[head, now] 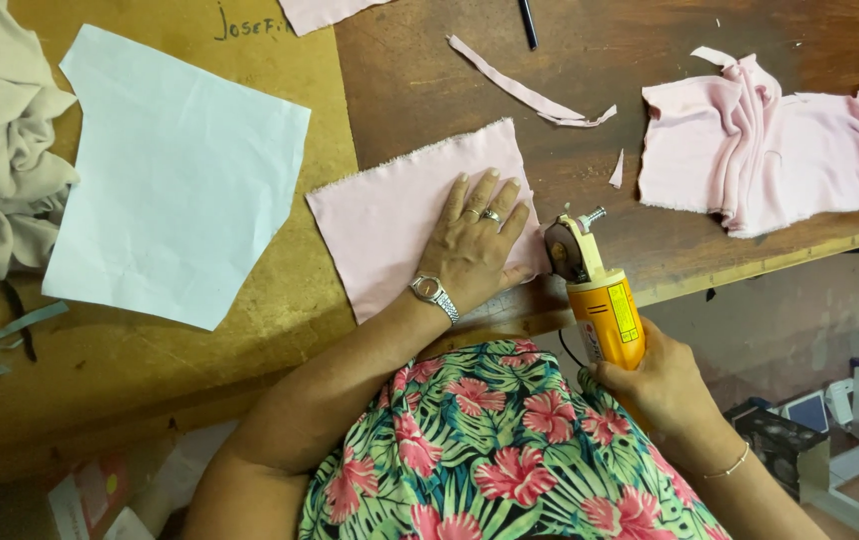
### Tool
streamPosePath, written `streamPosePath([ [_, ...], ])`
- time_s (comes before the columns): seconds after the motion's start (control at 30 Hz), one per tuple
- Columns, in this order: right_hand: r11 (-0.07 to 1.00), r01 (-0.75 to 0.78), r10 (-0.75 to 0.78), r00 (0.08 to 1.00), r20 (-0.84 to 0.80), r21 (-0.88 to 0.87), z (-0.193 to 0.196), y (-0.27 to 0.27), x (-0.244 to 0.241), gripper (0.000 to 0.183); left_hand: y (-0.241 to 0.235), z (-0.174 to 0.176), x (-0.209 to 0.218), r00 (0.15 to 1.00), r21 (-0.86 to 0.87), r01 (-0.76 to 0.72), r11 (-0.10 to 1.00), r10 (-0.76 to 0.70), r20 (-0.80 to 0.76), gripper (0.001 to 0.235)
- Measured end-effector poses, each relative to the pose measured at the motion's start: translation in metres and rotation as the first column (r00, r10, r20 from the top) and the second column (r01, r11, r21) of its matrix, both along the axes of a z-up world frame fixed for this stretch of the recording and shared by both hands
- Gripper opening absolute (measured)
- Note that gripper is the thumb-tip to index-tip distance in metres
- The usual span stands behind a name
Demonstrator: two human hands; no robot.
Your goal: Marking fabric with a pencil and cutting out patterns using an electric rotary cutter on a large workbench.
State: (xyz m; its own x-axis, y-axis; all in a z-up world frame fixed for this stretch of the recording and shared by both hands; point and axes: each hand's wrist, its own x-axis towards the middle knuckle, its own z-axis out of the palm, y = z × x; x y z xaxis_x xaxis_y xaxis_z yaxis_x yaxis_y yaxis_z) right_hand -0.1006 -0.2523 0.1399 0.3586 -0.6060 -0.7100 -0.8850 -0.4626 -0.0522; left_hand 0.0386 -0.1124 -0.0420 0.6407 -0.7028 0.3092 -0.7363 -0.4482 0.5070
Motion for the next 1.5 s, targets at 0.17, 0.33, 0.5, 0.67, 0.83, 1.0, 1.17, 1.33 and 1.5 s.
streamPosePath([
  [0.17,1.000,-0.001,0.001,1.000,-0.005,-0.010,-0.006,-0.005,0.001,0.041,0.000,0.000,0.000,1.000,-0.001,-0.004,1.000,0.004,-0.015,0.077],
  [0.33,0.994,-0.110,0.109,0.993,-0.038,-0.028,-0.021,-0.022,-0.007,0.054,-0.001,0.000,0.001,1.000,-0.003,-0.001,1.000,0.001,-0.005,0.077],
  [0.5,0.993,-0.106,0.110,0.991,0.077,-0.056,-0.037,-0.033,-0.021,0.057,-0.002,0.001,0.001,1.000,0.067,0.005,0.998,-0.003,-0.024,0.078],
  [0.67,0.987,-0.137,0.150,0.972,0.180,-0.083,-0.048,-0.042,-0.027,0.066,-0.003,0.001,-0.001,0.999,0.117,0.010,0.993,-0.005,-0.049,0.078],
  [0.83,0.988,-0.128,0.142,0.973,0.181,-0.087,-0.049,-0.039,-0.024,0.067,-0.004,-0.002,-0.001,0.997,0.137,0.019,0.990,-0.009,-0.073,0.081],
  [1.0,0.980,-0.168,0.183,0.970,0.158,-0.106,-0.052,-0.042,-0.019,0.067,-0.004,-0.004,-0.001,0.999,0.116,0.000,0.993,0.005,-0.042,0.082],
  [1.17,0.984,-0.148,0.163,0.971,0.173,-0.096,-0.052,-0.044,-0.013,0.066,-0.004,-0.003,-0.001,0.999,0.115,-0.019,0.993,0.022,-0.027,0.086],
  [1.33,0.985,-0.137,0.154,0.973,0.174,-0.104,-0.053,-0.042,-0.007,0.064,-0.005,-0.006,-0.001,0.999,0.114,-0.027,0.993,0.029,-0.015,0.089],
  [1.5,0.982,-0.166,0.178,0.973,0.149,-0.093,-0.048,-0.042,0.006,0.061,-0.004,-0.005,-0.002,0.999,0.088,-0.028,0.996,0.030,-0.021,0.089],
])
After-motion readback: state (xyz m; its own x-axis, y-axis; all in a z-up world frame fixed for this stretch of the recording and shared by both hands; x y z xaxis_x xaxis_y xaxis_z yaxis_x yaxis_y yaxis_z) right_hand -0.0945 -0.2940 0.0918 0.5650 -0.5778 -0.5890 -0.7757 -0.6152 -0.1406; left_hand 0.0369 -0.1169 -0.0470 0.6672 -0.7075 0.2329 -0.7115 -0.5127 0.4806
